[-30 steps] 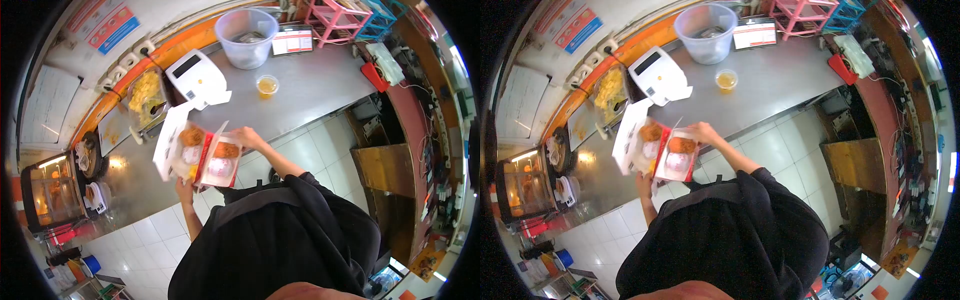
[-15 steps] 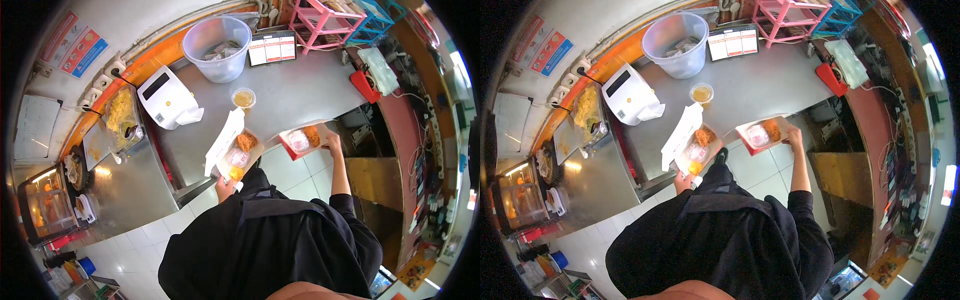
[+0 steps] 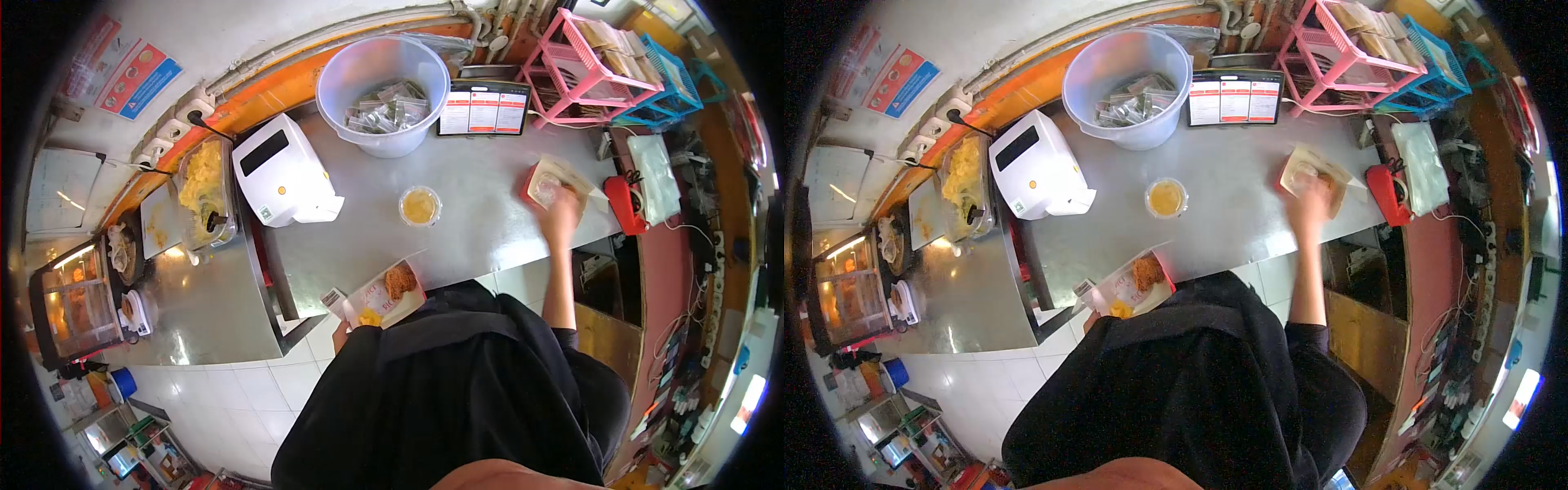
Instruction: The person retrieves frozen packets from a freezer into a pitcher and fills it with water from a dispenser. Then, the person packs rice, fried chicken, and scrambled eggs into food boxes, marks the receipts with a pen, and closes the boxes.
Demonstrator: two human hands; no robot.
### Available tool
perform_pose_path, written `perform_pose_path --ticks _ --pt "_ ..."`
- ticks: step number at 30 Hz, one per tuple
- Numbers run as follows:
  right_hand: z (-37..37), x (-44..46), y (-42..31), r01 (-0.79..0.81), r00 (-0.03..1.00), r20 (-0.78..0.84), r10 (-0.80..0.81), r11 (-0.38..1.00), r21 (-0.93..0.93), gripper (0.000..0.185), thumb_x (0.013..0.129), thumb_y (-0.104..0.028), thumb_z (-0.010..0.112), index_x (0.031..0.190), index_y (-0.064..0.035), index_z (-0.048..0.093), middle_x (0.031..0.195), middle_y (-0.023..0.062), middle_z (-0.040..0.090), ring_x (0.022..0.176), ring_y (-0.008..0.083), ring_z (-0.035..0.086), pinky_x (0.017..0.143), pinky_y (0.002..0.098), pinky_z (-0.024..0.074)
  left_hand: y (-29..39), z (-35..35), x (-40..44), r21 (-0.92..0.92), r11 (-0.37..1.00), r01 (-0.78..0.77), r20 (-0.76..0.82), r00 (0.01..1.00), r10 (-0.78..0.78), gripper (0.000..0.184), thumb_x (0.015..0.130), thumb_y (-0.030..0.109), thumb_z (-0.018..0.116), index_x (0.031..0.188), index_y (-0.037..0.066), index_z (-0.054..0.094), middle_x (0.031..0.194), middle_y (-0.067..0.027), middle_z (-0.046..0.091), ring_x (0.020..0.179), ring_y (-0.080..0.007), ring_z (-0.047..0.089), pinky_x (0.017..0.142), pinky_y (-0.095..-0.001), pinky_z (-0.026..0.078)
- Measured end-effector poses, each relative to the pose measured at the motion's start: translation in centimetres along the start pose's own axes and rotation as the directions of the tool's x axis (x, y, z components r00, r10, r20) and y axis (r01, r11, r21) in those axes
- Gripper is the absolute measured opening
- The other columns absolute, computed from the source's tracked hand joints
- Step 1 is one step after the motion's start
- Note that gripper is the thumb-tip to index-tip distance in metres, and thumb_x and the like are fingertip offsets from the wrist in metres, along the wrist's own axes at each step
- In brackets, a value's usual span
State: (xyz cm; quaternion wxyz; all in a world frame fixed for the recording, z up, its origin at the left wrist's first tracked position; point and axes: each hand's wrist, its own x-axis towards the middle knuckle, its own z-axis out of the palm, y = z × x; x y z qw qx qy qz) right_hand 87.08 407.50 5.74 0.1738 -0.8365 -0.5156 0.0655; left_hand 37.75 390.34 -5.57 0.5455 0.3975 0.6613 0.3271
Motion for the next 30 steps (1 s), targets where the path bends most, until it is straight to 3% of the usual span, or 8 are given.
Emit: perform_pose_path --ticks 4,6,12,15,17,22,26,30 --pt "10.2 -0.7 -12.7 0.805 0.44 0.332 -0.834 0.531 0.266 0.081 0.06 -0.001 0.069 0.134 -0.0204 0.043 0.143 0.0107 0.031 0.133 0.0389 0.023 0.107 0.0508 0.029 1.2 1.0 -0.3 0.024 1.0 0.02 -0.016 1.0 -0.02 0.03 0.083 0.002 0.061 0.111 -0.007 0.057 0.095 -0.0113 0.066 0.085 -0.0173 0.063 0.072 -0.0272 0.051" --pt "9.8 0.4 -17.3 0.841 0.145 0.63 -0.763 0.43 0.328 0.074 0.064 -0.005 0.07 0.131 -0.0246 0.047 0.142 0.0089 0.031 0.134 0.036 0.023 0.102 0.0542 0.0346 -0.4 1.6 -0.2 -0.036 0.999 0.02 -0.03 0.999 -0.021 0.032 0.084 0.001 0.061 0.114 -0.007 0.056 0.096 -0.0109 0.066 0.086 -0.0174 0.062 0.072 -0.0266 0.051" --pt "18.1 2.9 -22.5 0.895 -0.183 0.341 -0.922 -0.013 0.446 0.068 0.068 -0.009 0.074 0.129 -0.0271 0.049 0.144 0.0071 0.028 0.129 0.0346 0.03 0.087 0.058 0.0459 1.2 5.8 0.4 0.124 0.986 0.113 -0.063 0.992 -0.105 0.037 0.079 -0.002 0.06 0.116 -0.004 0.059 0.091 -0.0114 0.067 0.082 -0.0145 0.062 0.069 -0.0258 0.05" --pt "15.4 3.1 -25.1 0.95 -0.225 0.095 -0.97 -0.196 0.243 0.053 0.074 -0.011 0.067 0.124 -0.0224 0.052 0.133 0.0114 0.043 0.121 0.0343 0.043 0.084 0.0542 0.0477 0.9 9.4 2.2 0.113 0.992 0.056 -0.043 0.998 -0.051 0.038 0.077 -0.003 0.06 0.115 -0.004 0.058 0.089 -0.0118 0.067 0.081 -0.0154 0.064 0.067 -0.0279 0.052" --pt "12.2 2.9 -25.9 0.821 -0.081 0.499 -0.863 0.225 0.524 0.045 0.077 -0.013 0.062 0.121 -0.0202 0.056 0.125 0.0142 0.053 0.11 0.0337 0.052 0.083 0.0499 0.0478 3.1 11.9 3.6 0.159 0.987 0.035 -0.008 0.999 -0.034 0.032 0.08 -0.001 0.06 0.112 -0.006 0.058 0.091 -0.0134 0.068 0.081 -0.0155 0.065 0.065 -0.0273 0.053" --pt "2.5 12.8 -28.0 0.793 0.029 0.302 -0.953 0.206 0.574 0.019 0.076 -0.011 0.06 0.092 -0.0104 0.069 0.085 0.0162 0.067 0.087 0.0329 0.064 0.081 0.0452 0.049 6.1 18.0 10.5 0.427 0.868 -0.254 0.176 0.965 0.196 0.029 0.077 0.016 0.062 0.101 -0.002 0.061 0.082 -0.02 0.063 0.072 -0.0331 0.062 0.064 -0.0406 0.049" --pt "12.5 22.9 -31.5 0.964 0.246 0.576 -0.779 0.256 -0.066 0.016 0.073 -0.009 0.062 0.086 -0.0098 0.07 0.084 0.0146 0.069 0.083 0.0327 0.066 0.073 0.0461 0.0522 11.9 21.5 14.1 0.439 0.871 -0.219 0.274 0.956 0.103 0.031 0.079 0.022 0.06 0.103 0.001 0.06 0.087 -0.0227 0.063 0.081 -0.0382 0.061 0.069 -0.0432 0.048" --pt "22.9 30.9 -30.5 0.996 -0.039 0.592 -0.805 -0.079 -0.041 0.012 0.074 -0.009 0.061 0.083 -0.0069 0.069 0.08 0.0126 0.068 0.079 0.0321 0.066 0.071 0.0446 0.0525 13.1 21.7 14.8 0.454 0.828 -0.329 0.261 0.938 0.23 0.061 0.086 0.035 0.056 0.134 0.001 0.041 0.109 -0.0229 0.062 0.101 -0.037 0.06 0.085 -0.0407 0.047"
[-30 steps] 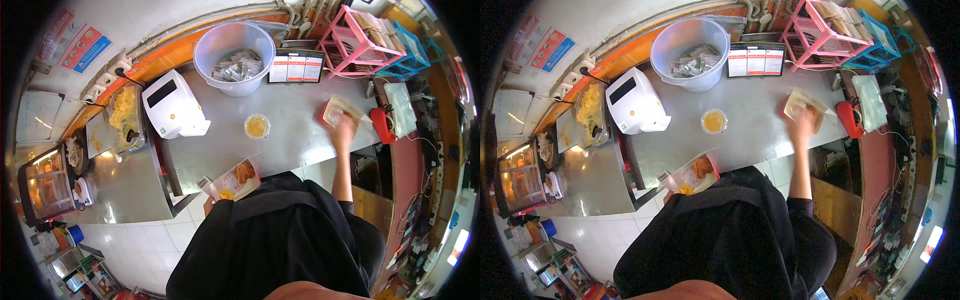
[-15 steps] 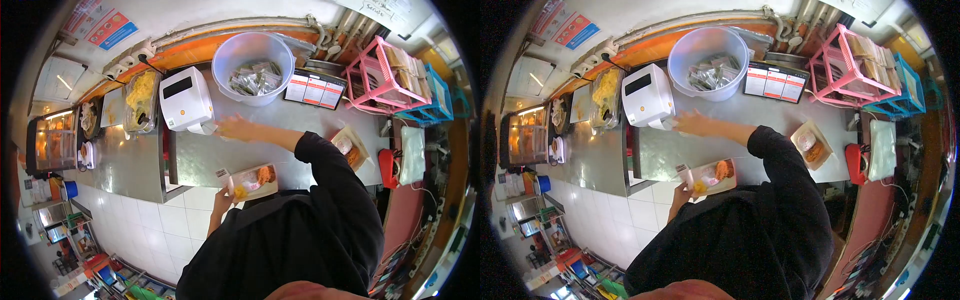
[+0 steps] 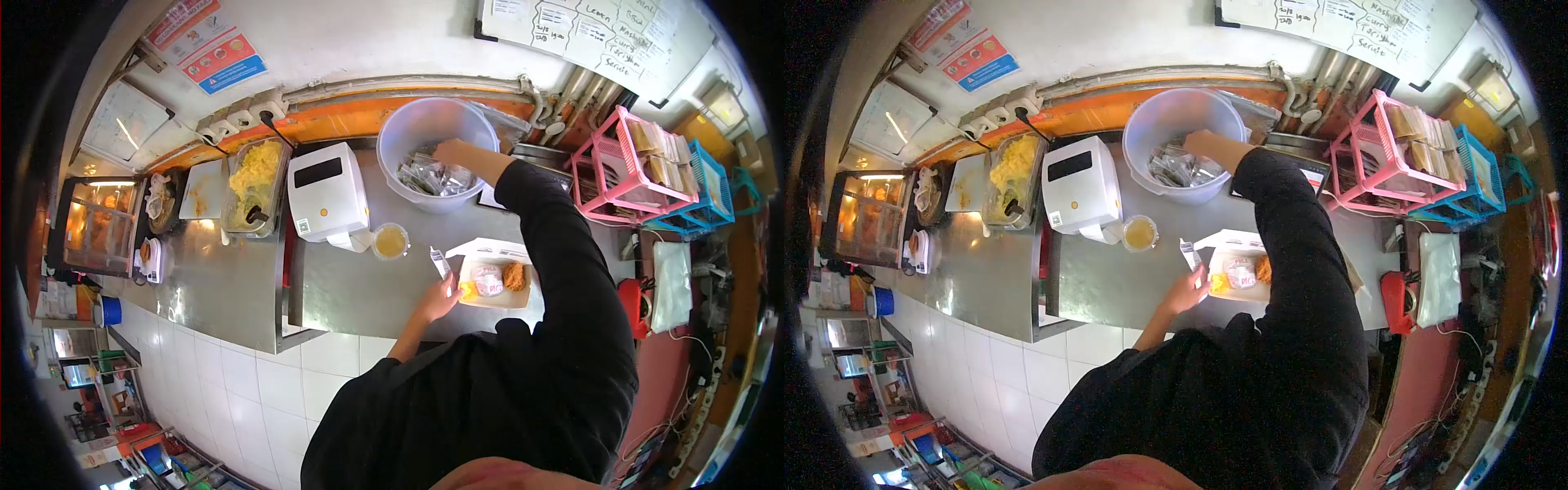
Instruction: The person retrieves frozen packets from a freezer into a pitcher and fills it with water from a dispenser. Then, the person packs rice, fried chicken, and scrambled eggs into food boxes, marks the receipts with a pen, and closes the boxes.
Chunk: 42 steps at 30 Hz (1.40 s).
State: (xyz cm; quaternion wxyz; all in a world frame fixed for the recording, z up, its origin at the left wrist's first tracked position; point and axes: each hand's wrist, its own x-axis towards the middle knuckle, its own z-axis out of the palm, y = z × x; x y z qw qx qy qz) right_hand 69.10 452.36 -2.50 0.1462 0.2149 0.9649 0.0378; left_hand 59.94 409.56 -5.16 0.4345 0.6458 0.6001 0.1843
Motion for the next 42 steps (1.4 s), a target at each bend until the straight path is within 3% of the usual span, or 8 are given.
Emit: perform_pose_path --ticks 8,13,17,23,25,32,37,42 --pt "-15.4 -12.4 -4.8 -0.078 0.937 -0.296 0.186 0.937 0.341 0.018 0.077 -0.008 0.057 0.093 -0.0067 0.067 0.087 0.017 0.065 0.082 0.032 0.063 0.075 0.0444 0.0494 2.0 -13.3 -7.2 0.055 0.992 -0.117 0.333 0.939 0.093 0.054 0.087 0.039 0.059 0.131 0.01 0.05 0.116 -0.0207 0.059 0.11 -0.033 0.056 0.091 -0.039 0.044" --pt "-17.6 -16.0 -5.0 -0.231 0.904 -0.284 0.32 0.924 0.306 0.021 0.079 -0.012 0.059 0.099 -0.0042 0.063 0.087 0.0203 0.061 0.082 0.0332 0.061 0.075 0.042 0.0474 12.8 -19.9 -2.7 -0.006 0.95 -0.311 -0.204 0.931 0.304 0.056 0.082 0.025 0.068 0.132 0.009 0.049 0.108 -0.0226 0.061 0.099 -0.0363 0.06 0.083 -0.0403 0.047" --pt "-20.6 -21.4 -8.9 -0.049 0.833 -0.438 0.338 0.834 0.549 0.024 0.083 -0.022 0.063 0.095 -0.0006 0.061 0.084 0.0158 0.061 0.078 0.0275 0.061 0.071 0.0381 0.0468 18.5 -20.8 5.2 0.387 0.783 -0.487 -0.526 0.582 0.621 0.064 0.076 0.023 0.074 0.131 0.003 0.047 0.109 -0.0224 0.061 0.096 -0.0323 0.06 0.084 -0.038 0.047" --pt "-21.0 -31.3 -19.3 0.029 0.777 -0.117 0.619 0.15 0.988 0.031 0.08 -0.029 0.073 0.089 -0.0031 0.06 0.078 0.0038 0.058 0.073 0.0135 0.055 0.068 0.0325 0.0452 20.4 -16.5 4.3 -0.18 0.763 -0.621 -0.331 0.768 0.548 0.014 0.079 0.009 0.073 0.087 -0.001 0.068 0.078 -0.0088 0.069 0.07 -0.0101 0.063 0.058 -0.0232 0.049" --pt "-15.2 -34.3 -22.5 0.04 0.68 -0.283 0.677 0.351 0.936 0.027 0.076 -0.022 0.077 0.09 -0.0055 0.061 0.083 -0.0004 0.06 0.071 0.0103 0.055 0.063 0.0264 0.0453 17.8 -12.1 2.8 -0.221 0.692 -0.687 -0.379 0.714 0.589 0.013 0.079 0.009 0.072 0.087 -0.001 0.068 0.079 -0.0089 0.069 0.071 -0.0122 0.063 0.06 -0.0232 0.05" --pt "1.6 -46.3 -34.3 0.093 -0.008 0.43 0.903 -0.428 0.899 0.017 0.076 -0.006 0.068 0.093 -0.0072 0.064 0.091 0.0016 0.067 0.075 0.0164 0.063 0.067 0.033 0.0499 6.0 -1.3 0.8 -0.051 0.805 -0.591 -0.514 0.707 0.486 0.009 0.077 0.001 0.067 0.085 0.003 0.062 0.083 -0.0097 0.065 0.076 -0.0238 0.064 0.067 -0.0338 0.051" --pt "2.5 -42.3 -28.7 -0.662 -0.035 -0.169 0.985 0.103 0.743 0.024 0.072 -0.003 0.058 0.091 -0.0138 0.068 0.101 0.005 0.067 0.096 0.027 0.061 0.08 0.0372 0.0468 4.5 1.2 3.9 0.471 0.673 -0.569 -0.275 0.63 0.726 0.016 0.068 0.004 0.068 0.083 0.01 0.066 0.087 -0.003 0.064 0.088 -0.0271 0.055 0.079 -0.0397 0.044" --pt "5.6 -39.6 -26.1 -0.952 0.035 -0.406 0.913 0.154 0.265 0.03 0.074 -0.016 0.065 0.104 -0.0153 0.063 0.117 0.0071 0.055 0.11 0.029 0.047 0.087 0.0477 0.0357 5.2 1.5 4.6 0.584 0.678 -0.446 -0.238 0.704 0.669 0.022 0.068 0.009 0.068 0.09 0.012 0.07 0.087 -0.0034 0.062 0.093 -0.0271 0.052 0.085 -0.0429 0.04"
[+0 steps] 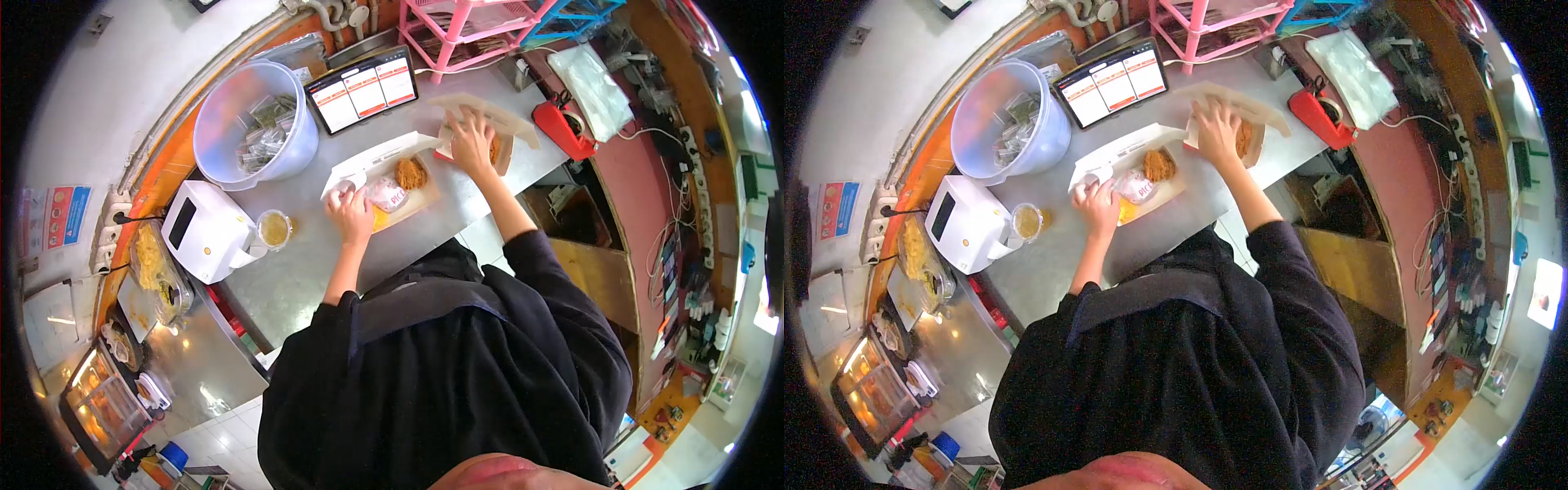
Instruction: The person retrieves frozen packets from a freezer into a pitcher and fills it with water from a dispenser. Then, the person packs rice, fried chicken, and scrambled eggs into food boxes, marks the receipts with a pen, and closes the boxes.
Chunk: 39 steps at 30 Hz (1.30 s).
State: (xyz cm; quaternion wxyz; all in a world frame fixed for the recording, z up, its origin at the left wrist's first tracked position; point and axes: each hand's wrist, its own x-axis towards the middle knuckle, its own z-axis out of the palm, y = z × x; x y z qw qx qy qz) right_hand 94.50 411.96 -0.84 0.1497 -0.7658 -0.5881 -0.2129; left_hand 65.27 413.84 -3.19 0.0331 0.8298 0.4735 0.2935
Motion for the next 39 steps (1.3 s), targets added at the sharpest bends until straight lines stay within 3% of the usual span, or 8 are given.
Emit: perform_pose_path --ticks 7,15,17,23,25,30,34,39 --pt "3.0 -8.8 2.8 -0.037 0.937 0.343 -0.071 0.954 0.299 0.027 0.075 -0.015 0.059 0.102 -0.0146 0.063 0.103 0.0057 0.057 0.104 0.027 0.049 0.084 0.0484 0.0378 3.9 -6.1 -0.2 -0.43 0.888 0.164 -0.143 0.959 -0.246 0.031 0.069 -0.004 0.065 0.097 0.006 0.065 0.094 -0.0117 0.06 0.093 -0.0318 0.057 0.081 -0.0412 0.047" --pt "-2.7 -8.5 9.0 0.058 0.812 0.399 -0.426 0.739 0.671 0.025 0.076 -0.003 0.06 0.099 -0.0086 0.065 0.101 0.0085 0.063 0.103 0.0248 0.057 0.082 0.0408 0.0463 14.5 -8.9 7.1 -0.95 0.136 0.282 0.238 0.932 -0.274 0.062 0.077 -0.01 0.059 0.134 -0.001 0.034 0.129 -0.0137 0.046 0.111 -0.0253 0.057 0.091 -0.035 0.049" --pt "-7.3 -4.0 11.6 -0.152 0.865 0.373 -0.336 0.534 0.832 0.026 0.074 0.001 0.065 0.1 -0.0052 0.066 0.095 0.0099 0.067 0.087 0.0225 0.065 0.071 0.0327 0.0513 16.1 -8.0 8.3 -0.943 0.221 0.251 0.203 0.955 -0.216 0.068 0.077 -0.013 0.059 0.137 -0.001 0.03 0.131 -0.0138 0.045 0.116 -0.027 0.054 0.094 -0.0369 0.048" --pt "-5.2 5.2 25.4 -0.315 0.933 -0.013 0.36 0.834 0.454 0.019 0.081 -0.023 0.07 0.084 -0.0045 0.069 0.073 0.0109 0.065 0.066 0.0204 0.063 0.062 0.0328 0.049 21.2 -6.4 11.1 -0.933 0.315 0.175 0.136 0.98 -0.144 0.084 0.072 -0.016 0.06 0.143 0.001 0.019 0.137 -0.0158 0.039 0.119 -0.0302 0.052 0.095 -0.0382 0.048" --pt "-2.6 6.9 28.6 -0.156 0.924 -0.321 0.21 0.97 0.184 0.024 0.082 -0.027 0.069 0.088 -0.0039 0.069 0.073 0.0122 0.064 0.066 0.0224 0.062 0.063 0.034 0.0483 22.8 -5.8 11.6 -0.968 0.206 0.145 0.114 0.981 -0.156 0.086 0.072 -0.015 0.061 0.144 0.001 0.017 0.138 -0.0161 0.039 0.119 -0.0312 0.051 0.095 -0.0383 0.048" --pt "0.7 6.4 31.9 -0.499 0.853 0.425 0.303 0.712 0.494 0.037 0.082 -0.03 0.07 0.106 -0.0016 0.064 0.084 0.0169 0.064 0.07 0.0261 0.061 0.067 0.0344 0.0483 25.2 -5.1 12.4 -0.964 0.249 0.096 0.063 0.988 -0.139 0.092 0.071 -0.012 0.064 0.145 0.002 0.012 0.137 -0.0179 0.04 0.12 -0.0321 0.05 0.095 -0.0396 0.048" --pt "2.3 5.7 31.7 -0.102 0.956 -0.183 0.231 0.842 0.53 0.039 0.081 -0.028 0.072 0.105 0.0009 0.063 0.082 0.0129 0.063 0.068 0.0246 0.058 0.063 0.0351 0.0466 26.2 -4.6 12.7 -0.966 0.238 0.097 0.062 0.987 -0.147 0.095 0.071 -0.011 0.065 0.146 0.002 0.009 0.136 -0.0189 0.04 0.12 -0.0319 0.05 0.095 -0.0402 0.047" --pt "1.1 3.3 31.3 -0.295 0.941 0.021 0.337 0.791 0.536 0.028 0.085 -0.021 0.068 0.102 0.0002 0.065 0.083 0.0141 0.063 0.073 0.0245 0.061 0.066 0.0347 0.0478 27.1 -3.9 13.0 -0.977 0.196 0.086 0.052 0.984 -0.173 0.095 0.071 -0.011 0.066 0.146 0.002 0.009 0.136 -0.0187 0.041 0.121 -0.0314 0.05 0.095 -0.0396 0.046"
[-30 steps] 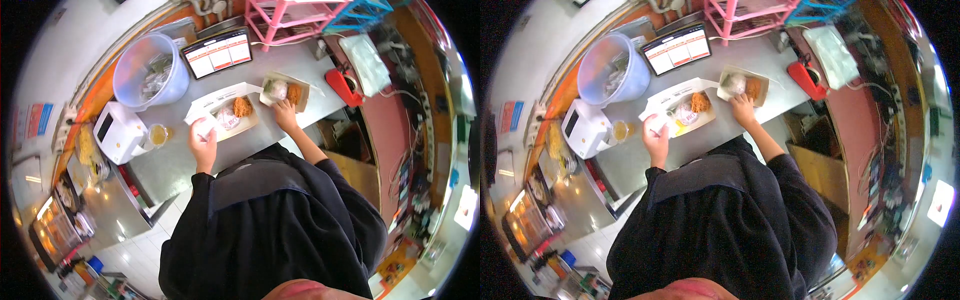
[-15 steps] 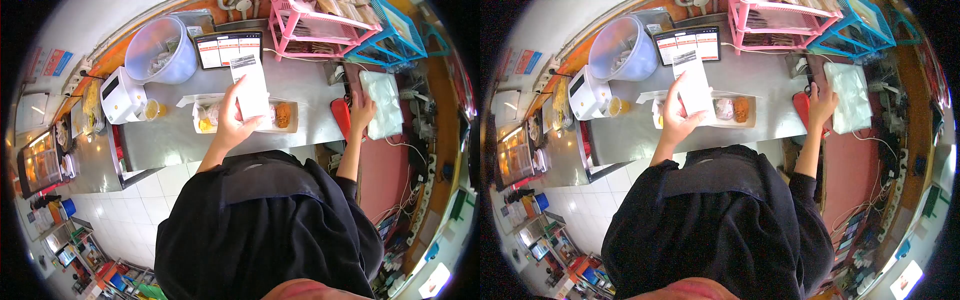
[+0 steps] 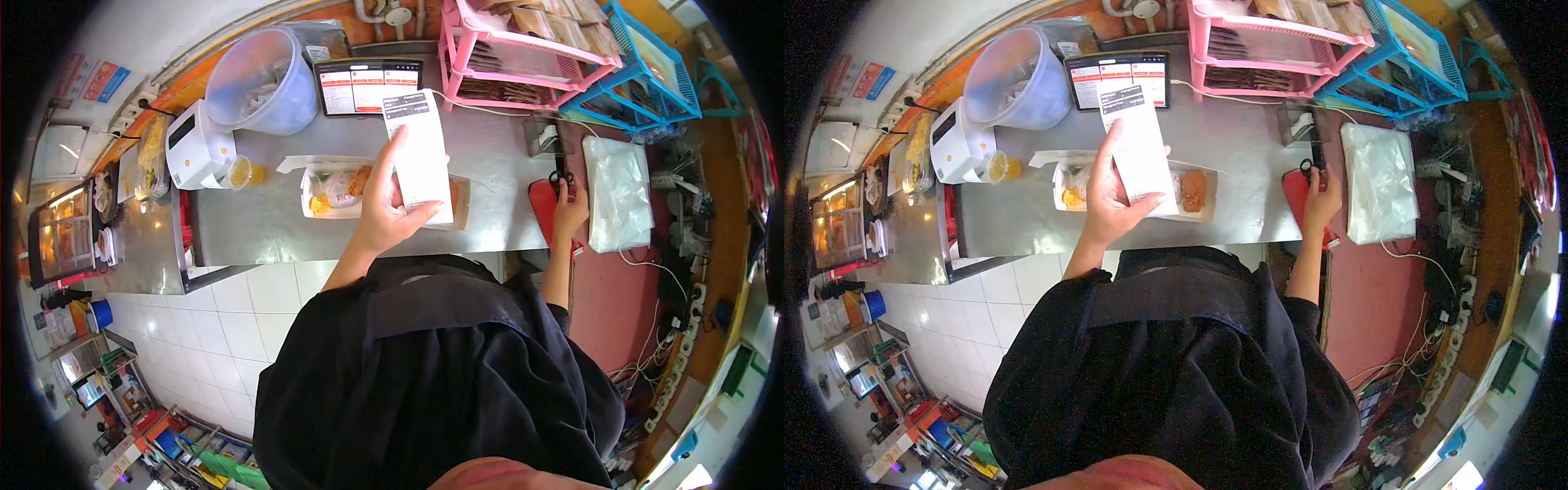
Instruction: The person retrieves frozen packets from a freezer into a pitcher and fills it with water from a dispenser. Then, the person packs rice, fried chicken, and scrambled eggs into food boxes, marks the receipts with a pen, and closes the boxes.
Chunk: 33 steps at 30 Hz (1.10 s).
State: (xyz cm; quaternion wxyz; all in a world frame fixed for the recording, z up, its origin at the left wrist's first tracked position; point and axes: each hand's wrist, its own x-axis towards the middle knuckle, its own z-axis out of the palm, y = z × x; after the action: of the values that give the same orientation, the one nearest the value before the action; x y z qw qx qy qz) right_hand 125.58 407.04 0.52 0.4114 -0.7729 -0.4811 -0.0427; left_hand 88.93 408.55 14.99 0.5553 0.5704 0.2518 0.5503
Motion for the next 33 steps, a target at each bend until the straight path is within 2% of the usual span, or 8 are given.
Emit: perform_pose_path --ticks 5,8,10,13,16,26,28,33 --pt "-1.1 0.5 -0.2 -0.076 0.996 0.042 0.075 0.997 0.034 0.021 0.088 -0.016 0.064 0.101 0.0007 0.064 0.078 0.0128 0.059 0.069 0.0214 0.06 0.063 0.033 0.0489 -0.2 0.5 0.1 0.014 1.0 -0.028 -0.012 1.0 0.028 0.094 0.072 -0.011 0.065 0.146 0.003 0.009 0.136 -0.0186 0.041 0.121 -0.0316 0.05 0.095 -0.0392 0.046" --pt "-3.2 2.2 -2.4 0.262 0.928 -0.261 -0.264 0.964 -0.044 0.02 0.089 -0.014 0.061 0.103 0.0003 0.062 0.083 0.0114 0.06 0.068 0.0186 0.061 0.058 0.03 0.05 -0.3 0.7 0.3 0.015 0.999 -0.047 -0.041 0.998 0.048 0.092 0.072 -0.011 0.065 0.146 0.003 0.011 0.135 -0.0178 0.041 0.119 -0.0303 0.051 0.094 -0.0387 0.047" --pt "-4.5 3.0 -7.9 0.06 0.954 -0.287 0.091 0.876 0.478 0.019 0.091 -0.014 0.058 0.105 -0.0009 0.061 0.085 0.0099 0.06 0.067 0.0177 0.06 0.056 0.0271 0.0499 -0.3 0.8 0.0 -0.002 0.999 -0.033 -0.076 0.997 0.032 0.09 0.073 -0.012 0.064 0.146 0.004 0.015 0.132 -0.0162 0.043 0.118 -0.0281 0.052 0.093 -0.0381 0.048" --pt "-5.5 3.0 -12.5 -0.309 0.94 0.227 0.255 0.356 0.882 0.021 0.091 -0.013 0.056 0.109 -0.0022 0.057 0.088 0.0099 0.061 0.069 0.0174 0.061 0.056 0.0243 0.0513 -0.3 0.9 -0.3 -0.065 0.998 -0.002 -0.109 0.994 -0.005 0.09 0.073 -0.012 0.065 0.146 0.004 0.016 0.133 -0.0158 0.042 0.117 -0.0274 0.052 0.094 -0.0377 0.047" --pt "-3.5 1.6 -13.7 -0.694 0.709 0.661 -0.246 -0.415 0.589 0.027 0.091 -0.015 0.056 0.114 -0.0013 0.053 0.099 0.0142 0.064 0.08 0.0207 0.065 0.063 0.0253 0.0544 -0.2 0.6 -0.5 0.005 0.999 -0.034 -0.11 0.993 0.034 0.092 0.073 -0.011 0.067 0.146 0.002 0.012 0.132 -0.0199 0.045 0.115 -0.0289 0.054 0.092 -0.0365 0.048" --pt "8.8 2.4 -11.7 -0.307 0.658 0.748 -0.087 0.876 0.372 0.028 0.093 -0.025 0.053 0.112 -0.0051 0.052 0.101 0.0188 0.065 0.081 0.0258 0.067 0.061 0.0332 0.0517 0.0 -2.9 -7.0 0.244 0.954 0.172 -0.386 0.92 -0.067 0.065 0.073 -0.011 0.064 0.134 -0.001 0.041 0.119 -0.0108 0.047 0.113 -0.0234 0.055 0.089 -0.0326 0.049" --pt "14.1 4.7 -8.7 0.303 0.751 0.553 -0.361 0.932 0.197 0.026 0.09 -0.022 0.056 0.11 -0.0062 0.052 0.094 0.0227 0.064 0.077 0.0346 0.065 0.06 0.0413 0.0514 -0.7 -4.1 -9.1 0.319 0.922 0.22 -0.423 0.904 -0.069 0.063 0.074 -0.011 0.064 0.132 -0.002 0.043 0.119 -0.011 0.047 0.113 -0.0236 0.055 0.088 -0.0326 0.049" --pt "21.9 8.3 -9.2 0.516 0.747 0.489 -0.451 0.857 0.004 0.029 0.086 -0.023 0.058 0.105 -0.0018 0.051 0.091 0.026 0.06 0.079 0.0441 0.061 0.065 0.0516 0.0501 -0.6 -4.5 -12.1 0.3 0.888 0.349 -0.515 0.843 -0.158 0.065 0.074 -0.009 0.064 0.134 -0.002 0.039 0.125 -0.013 0.046 0.116 -0.0261 0.054 0.093 -0.0354 0.047"
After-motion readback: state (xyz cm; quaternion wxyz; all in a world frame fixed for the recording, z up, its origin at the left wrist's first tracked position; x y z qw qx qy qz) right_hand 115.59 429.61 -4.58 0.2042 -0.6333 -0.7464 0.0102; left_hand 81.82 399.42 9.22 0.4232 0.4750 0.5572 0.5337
